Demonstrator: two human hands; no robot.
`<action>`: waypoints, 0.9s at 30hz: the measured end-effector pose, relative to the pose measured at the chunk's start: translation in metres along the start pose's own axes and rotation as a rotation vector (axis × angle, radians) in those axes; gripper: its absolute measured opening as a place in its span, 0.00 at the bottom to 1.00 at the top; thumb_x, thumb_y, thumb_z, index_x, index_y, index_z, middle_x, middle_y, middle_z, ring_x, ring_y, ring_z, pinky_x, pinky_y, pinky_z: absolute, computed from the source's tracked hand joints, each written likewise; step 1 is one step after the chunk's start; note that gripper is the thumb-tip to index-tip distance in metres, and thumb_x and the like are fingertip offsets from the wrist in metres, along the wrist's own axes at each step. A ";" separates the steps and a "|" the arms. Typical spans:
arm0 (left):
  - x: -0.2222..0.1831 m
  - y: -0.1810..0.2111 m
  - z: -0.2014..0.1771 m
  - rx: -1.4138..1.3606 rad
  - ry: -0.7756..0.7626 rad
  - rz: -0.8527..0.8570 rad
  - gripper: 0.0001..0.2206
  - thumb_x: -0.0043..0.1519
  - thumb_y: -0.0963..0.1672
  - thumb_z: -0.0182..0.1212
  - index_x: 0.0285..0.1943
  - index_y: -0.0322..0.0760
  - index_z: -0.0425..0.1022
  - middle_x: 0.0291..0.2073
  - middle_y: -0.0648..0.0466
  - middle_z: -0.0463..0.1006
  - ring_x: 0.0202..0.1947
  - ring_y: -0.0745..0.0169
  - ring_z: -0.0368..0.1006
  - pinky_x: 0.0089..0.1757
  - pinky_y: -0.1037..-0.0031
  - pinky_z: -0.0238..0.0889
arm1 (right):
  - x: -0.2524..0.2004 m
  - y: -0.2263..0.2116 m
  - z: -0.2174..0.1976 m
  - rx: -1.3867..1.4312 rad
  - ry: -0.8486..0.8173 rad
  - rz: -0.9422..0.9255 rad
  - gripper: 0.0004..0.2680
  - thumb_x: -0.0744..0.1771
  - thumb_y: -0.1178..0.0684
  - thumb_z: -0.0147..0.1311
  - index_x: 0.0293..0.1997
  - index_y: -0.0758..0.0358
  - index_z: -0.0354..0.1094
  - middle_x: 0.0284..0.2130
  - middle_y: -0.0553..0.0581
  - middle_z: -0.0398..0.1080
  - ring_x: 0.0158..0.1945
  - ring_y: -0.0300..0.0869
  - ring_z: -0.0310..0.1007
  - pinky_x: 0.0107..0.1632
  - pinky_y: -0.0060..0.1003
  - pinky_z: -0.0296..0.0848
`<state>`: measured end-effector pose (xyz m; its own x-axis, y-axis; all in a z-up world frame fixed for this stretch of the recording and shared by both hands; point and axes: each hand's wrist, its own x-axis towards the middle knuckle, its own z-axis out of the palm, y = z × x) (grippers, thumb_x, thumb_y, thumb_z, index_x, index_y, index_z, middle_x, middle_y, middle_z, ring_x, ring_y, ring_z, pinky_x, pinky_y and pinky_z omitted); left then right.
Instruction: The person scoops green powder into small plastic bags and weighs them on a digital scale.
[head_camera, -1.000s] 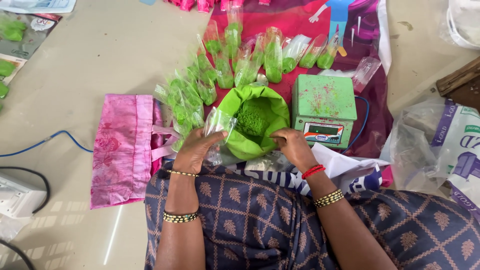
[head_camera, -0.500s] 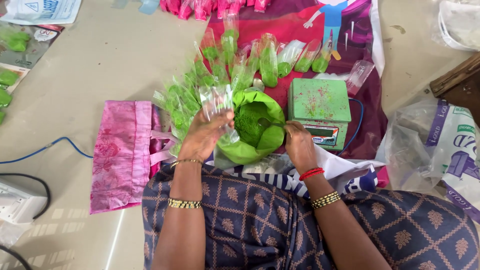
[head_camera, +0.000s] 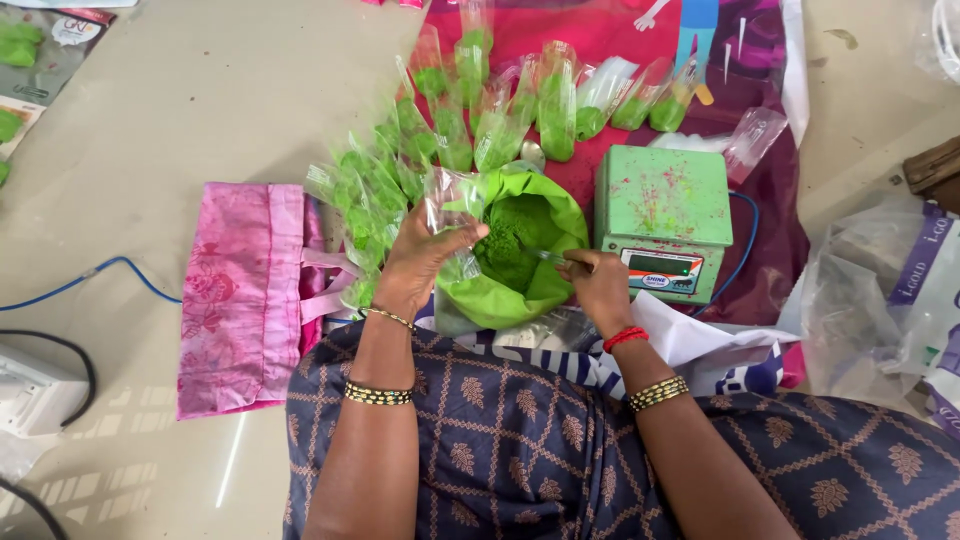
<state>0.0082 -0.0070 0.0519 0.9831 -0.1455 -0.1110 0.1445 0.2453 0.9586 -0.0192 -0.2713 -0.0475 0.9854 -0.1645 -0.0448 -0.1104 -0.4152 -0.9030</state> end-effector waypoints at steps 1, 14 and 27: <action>0.001 -0.002 0.000 -0.003 -0.001 0.002 0.32 0.49 0.41 0.78 0.63 0.31 0.67 0.38 0.52 0.81 0.41 0.63 0.79 0.46 0.73 0.74 | 0.000 -0.001 -0.002 -0.002 0.001 -0.002 0.08 0.67 0.64 0.52 0.47 0.74 0.76 0.37 0.66 0.81 0.40 0.41 0.84 0.43 0.32 0.81; -0.005 -0.024 0.000 0.353 -0.034 0.157 0.39 0.46 0.47 0.80 0.67 0.34 0.64 0.42 0.54 0.76 0.33 0.71 0.69 0.35 0.77 0.68 | -0.003 -0.041 -0.059 0.532 0.027 -0.029 0.06 0.70 0.64 0.51 0.48 0.78 0.72 0.40 0.66 0.76 0.42 0.47 0.81 0.49 0.36 0.82; 0.014 -0.034 0.020 0.624 -0.082 0.331 0.44 0.44 0.51 0.81 0.70 0.40 0.62 0.44 0.51 0.77 0.43 0.61 0.74 0.43 0.70 0.72 | 0.008 -0.093 -0.153 0.650 0.004 -0.103 0.05 0.69 0.64 0.51 0.47 0.77 0.70 0.42 0.61 0.74 0.47 0.51 0.80 0.57 0.45 0.81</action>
<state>0.0150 -0.0366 0.0234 0.9491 -0.2361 0.2087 -0.2757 -0.3018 0.9126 -0.0208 -0.3709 0.1010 0.9861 -0.1567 0.0556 0.0862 0.1956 -0.9769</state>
